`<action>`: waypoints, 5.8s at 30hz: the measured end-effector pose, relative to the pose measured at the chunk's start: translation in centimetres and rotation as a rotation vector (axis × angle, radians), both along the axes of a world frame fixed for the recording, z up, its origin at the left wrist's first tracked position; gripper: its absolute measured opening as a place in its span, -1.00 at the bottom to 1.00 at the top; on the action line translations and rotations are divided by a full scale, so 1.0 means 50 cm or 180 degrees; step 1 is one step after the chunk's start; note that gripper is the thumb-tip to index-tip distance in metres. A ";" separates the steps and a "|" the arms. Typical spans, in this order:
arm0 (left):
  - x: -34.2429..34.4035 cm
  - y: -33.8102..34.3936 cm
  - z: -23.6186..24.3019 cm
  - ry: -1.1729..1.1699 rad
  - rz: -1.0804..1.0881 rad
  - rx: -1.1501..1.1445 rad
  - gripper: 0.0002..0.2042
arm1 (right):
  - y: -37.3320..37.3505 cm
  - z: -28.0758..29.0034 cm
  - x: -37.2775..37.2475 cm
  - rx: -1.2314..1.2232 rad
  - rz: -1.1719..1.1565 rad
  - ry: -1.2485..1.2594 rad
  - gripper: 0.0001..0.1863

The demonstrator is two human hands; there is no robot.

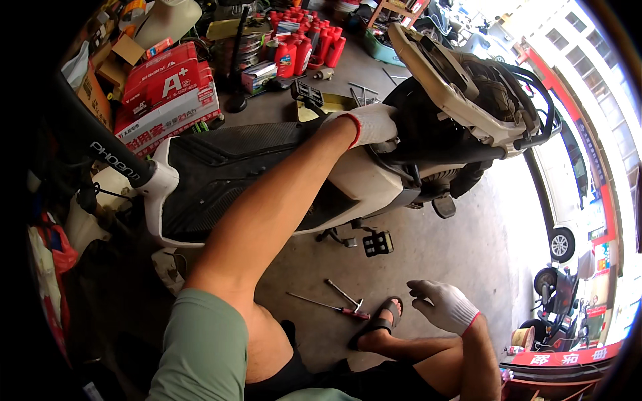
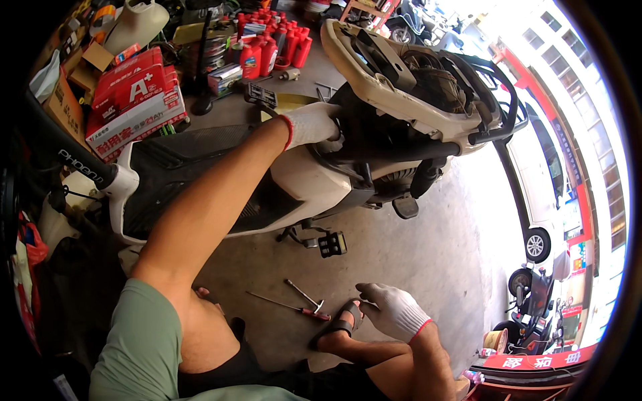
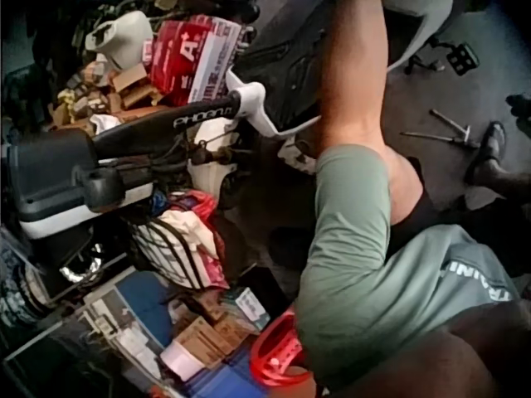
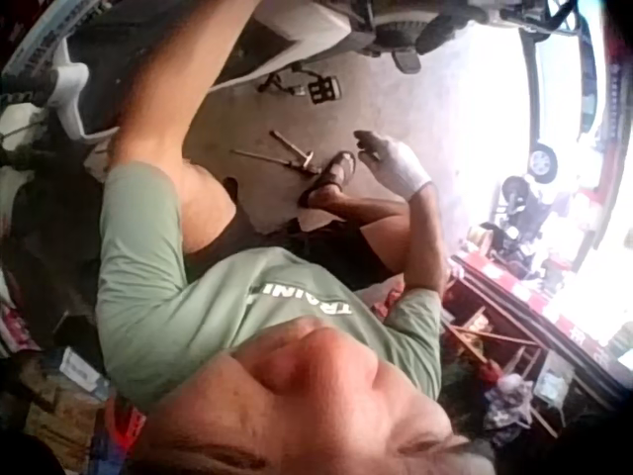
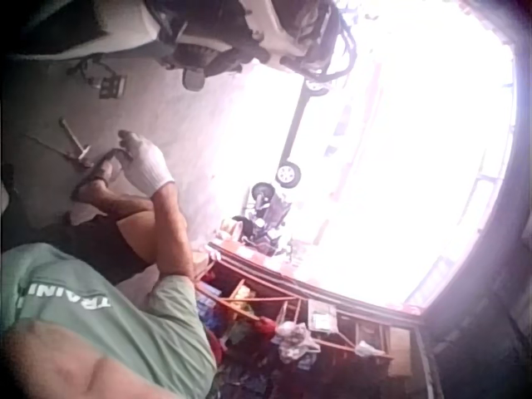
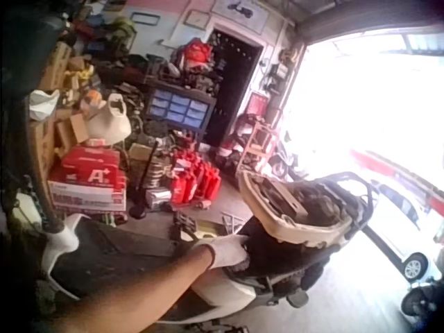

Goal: The person removes the seat of a scooter to access the internal compartment and uses a screwdriver to manipulate wires and components inside the frame.

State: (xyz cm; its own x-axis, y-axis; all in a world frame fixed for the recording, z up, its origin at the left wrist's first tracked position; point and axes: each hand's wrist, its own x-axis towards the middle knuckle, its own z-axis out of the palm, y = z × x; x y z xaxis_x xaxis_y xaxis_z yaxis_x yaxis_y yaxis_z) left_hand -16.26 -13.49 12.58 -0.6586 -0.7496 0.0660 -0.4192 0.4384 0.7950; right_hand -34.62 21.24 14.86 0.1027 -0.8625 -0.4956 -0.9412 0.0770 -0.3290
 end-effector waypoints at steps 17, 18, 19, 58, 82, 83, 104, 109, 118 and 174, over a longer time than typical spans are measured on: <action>0.024 0.070 0.058 -0.0948 -0.0015 -0.0671 -0.62 | -0.031 -0.015 0.003 0.0002 -0.0150 0.0003 -0.56; 0.018 0.073 0.053 -0.0900 0.0003 -0.0684 -0.63 | -0.030 -0.014 0.000 0.0001 -0.0189 0.0020 -0.57; 0.015 0.073 0.049 -0.0853 0.0032 -0.0697 -0.64 | -0.029 -0.015 -0.003 0.0000 -0.0223 0.0014 -0.57; -0.001 0.072 -0.003 -0.0111 0.0737 -0.1661 -0.74 | -0.021 0.017 0.002 -0.0307 0.0091 -0.0114 -0.55; -0.019 0.099 -0.017 -0.0303 0.0998 -0.2022 -0.74 | 0.069 0.045 -0.046 -0.0838 0.0404 -0.0209 -0.57; -0.019 0.098 -0.017 -0.0342 0.0998 -0.2019 -0.74 | 0.061 0.045 -0.049 -0.0911 0.0350 -0.0231 -0.57; -0.012 0.075 -0.050 0.0278 0.0777 -0.1882 -0.74 | -0.515 0.123 0.125 -0.2020 -0.0456 0.0940 -0.54; 0.007 0.070 -0.064 0.0311 0.0843 -0.1653 -0.75 | -0.592 0.083 0.085 -0.2352 -0.0486 0.1117 -0.51; -0.009 0.068 -0.056 0.0258 0.0838 -0.1600 -0.74 | -0.640 0.094 0.028 -0.1599 -0.0850 0.1124 -0.43; 0.223 0.015 -0.024 0.1674 0.0231 0.0665 -0.73 | -0.676 0.043 -0.023 -0.2003 0.0364 0.2046 -0.69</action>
State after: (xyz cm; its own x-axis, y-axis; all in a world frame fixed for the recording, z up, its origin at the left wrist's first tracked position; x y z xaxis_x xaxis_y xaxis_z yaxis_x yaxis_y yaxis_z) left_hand -5.10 -12.73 11.36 -0.5234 -0.8241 0.2165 0.0332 0.2342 0.9716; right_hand -35.79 -12.57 17.01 0.0706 -0.9949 0.0725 -0.9487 -0.0446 0.3129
